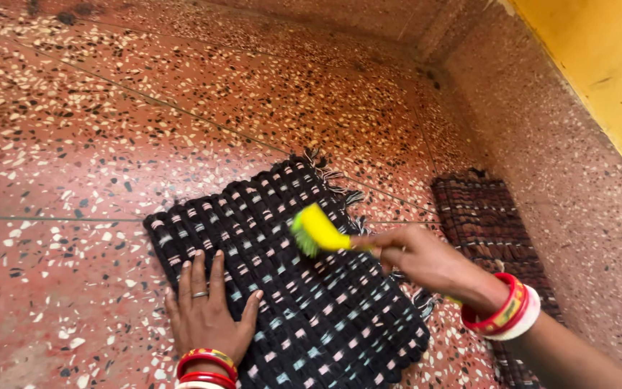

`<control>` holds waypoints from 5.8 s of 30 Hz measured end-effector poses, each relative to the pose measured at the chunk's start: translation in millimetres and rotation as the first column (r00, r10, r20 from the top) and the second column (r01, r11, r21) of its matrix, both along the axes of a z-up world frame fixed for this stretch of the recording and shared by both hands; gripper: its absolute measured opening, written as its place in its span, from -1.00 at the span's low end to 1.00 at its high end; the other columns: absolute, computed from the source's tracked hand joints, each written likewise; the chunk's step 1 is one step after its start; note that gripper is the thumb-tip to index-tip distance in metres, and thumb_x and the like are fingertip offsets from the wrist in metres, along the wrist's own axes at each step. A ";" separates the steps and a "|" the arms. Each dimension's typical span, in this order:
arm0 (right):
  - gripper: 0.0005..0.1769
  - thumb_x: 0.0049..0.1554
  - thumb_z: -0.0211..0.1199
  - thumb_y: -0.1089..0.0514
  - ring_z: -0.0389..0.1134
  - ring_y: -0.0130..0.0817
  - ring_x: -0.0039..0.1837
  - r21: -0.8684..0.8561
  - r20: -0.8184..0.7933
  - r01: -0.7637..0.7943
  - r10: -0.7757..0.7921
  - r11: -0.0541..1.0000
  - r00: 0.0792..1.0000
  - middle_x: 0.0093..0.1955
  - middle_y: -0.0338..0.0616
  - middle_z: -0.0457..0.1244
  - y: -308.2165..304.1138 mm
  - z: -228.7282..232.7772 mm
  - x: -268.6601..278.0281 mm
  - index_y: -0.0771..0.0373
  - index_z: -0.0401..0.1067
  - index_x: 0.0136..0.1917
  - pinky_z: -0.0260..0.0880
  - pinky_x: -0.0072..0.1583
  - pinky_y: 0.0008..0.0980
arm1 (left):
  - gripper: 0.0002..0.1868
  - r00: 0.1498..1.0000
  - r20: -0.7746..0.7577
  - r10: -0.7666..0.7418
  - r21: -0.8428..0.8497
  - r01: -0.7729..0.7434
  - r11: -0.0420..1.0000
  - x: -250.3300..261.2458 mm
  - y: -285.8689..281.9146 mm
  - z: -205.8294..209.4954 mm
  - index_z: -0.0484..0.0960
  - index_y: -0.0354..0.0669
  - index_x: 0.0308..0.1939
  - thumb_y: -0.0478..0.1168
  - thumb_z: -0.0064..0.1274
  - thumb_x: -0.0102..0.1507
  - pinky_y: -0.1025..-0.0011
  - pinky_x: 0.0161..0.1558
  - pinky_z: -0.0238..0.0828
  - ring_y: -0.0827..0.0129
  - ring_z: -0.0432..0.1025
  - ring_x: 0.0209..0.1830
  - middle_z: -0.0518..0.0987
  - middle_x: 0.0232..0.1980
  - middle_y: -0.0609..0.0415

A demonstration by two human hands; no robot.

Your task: The person brushes dust off two rugs by hand using a small yellow brush, turning one rug over and brushing both sides.

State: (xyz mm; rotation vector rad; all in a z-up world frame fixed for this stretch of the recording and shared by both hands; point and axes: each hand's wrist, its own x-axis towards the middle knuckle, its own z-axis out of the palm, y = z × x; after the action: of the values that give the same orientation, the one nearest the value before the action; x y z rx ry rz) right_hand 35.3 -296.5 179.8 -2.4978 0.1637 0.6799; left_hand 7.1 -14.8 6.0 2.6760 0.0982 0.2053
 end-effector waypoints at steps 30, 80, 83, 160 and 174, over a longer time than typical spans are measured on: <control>-0.51 0.25 0.00 0.18 0.44 -0.09 -0.18 -0.446 0.368 0.218 -0.044 0.868 0.929 -0.07 0.02 0.41 -36.3 -52.5 13.9 -0.25 0.43 0.36 0.44 -0.09 -0.10 | 0.28 0.835 -0.326 -0.444 -0.054 0.452 0.890 -6.5 -2.4 50.0 0.01 0.28 0.57 0.45 0.30 -0.11 0.01 0.50 -0.49 0.18 -0.26 0.61 -0.03 0.64 0.06; -0.51 0.30 0.05 0.20 0.29 -0.30 -0.38 -0.358 0.299 0.434 -0.339 0.826 0.892 -0.28 0.02 0.41 -62.7 -45.3 -47.0 -0.10 0.36 0.47 0.33 -0.28 -0.26 | 0.14 0.946 -0.231 -0.226 0.112 0.257 0.960 -7.1 -8.5 25.2 -0.02 0.17 0.60 0.49 -0.01 0.06 -0.16 0.45 -0.50 0.06 -0.24 0.59 -0.18 0.69 0.02; -0.53 0.16 0.13 0.22 0.35 -0.40 -0.38 -0.187 0.431 0.188 -0.091 0.964 0.898 -0.29 -0.12 0.41 -53.0 -65.6 -74.3 -0.03 0.48 0.32 0.39 -0.30 -0.32 | 0.14 0.941 -0.256 -0.221 0.112 0.256 0.960 -7.8 -8.7 26.2 -0.02 0.17 0.60 0.48 0.01 0.06 -0.16 0.45 -0.51 0.05 -0.26 0.60 -0.20 0.69 0.02; -0.50 0.22 0.03 0.18 0.29 -0.35 -0.45 -0.326 0.438 0.223 -0.062 0.919 0.897 -0.24 -0.18 0.37 -60.5 -71.0 -112.9 -0.24 0.41 0.36 0.42 -0.36 -0.31 | 0.31 0.725 -0.473 -0.500 0.021 0.577 0.816 -52.4 -7.1 72.9 0.04 0.46 0.54 0.52 0.34 -0.20 -0.15 0.52 -0.28 0.17 -0.25 0.67 -0.07 0.65 0.19; -0.52 0.28 0.07 0.14 0.42 -0.24 -0.25 -0.406 0.352 0.372 -0.233 0.835 0.907 -0.14 -0.01 0.44 -84.0 -46.8 -139.9 -0.16 0.39 0.44 0.45 -0.14 -0.22 | 0.26 0.848 -0.430 -0.309 0.083 0.378 0.922 -65.5 -18.4 67.7 -0.02 0.40 0.56 0.55 0.22 -0.10 -0.19 0.32 0.00 0.33 -0.21 0.64 -0.05 0.64 0.26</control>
State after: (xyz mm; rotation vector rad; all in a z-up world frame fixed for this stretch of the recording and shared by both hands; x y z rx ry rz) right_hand -104.6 -380.5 133.0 -2.8929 0.6766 0.1379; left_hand -58.4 -33.3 73.7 2.7990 -0.2854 -0.4877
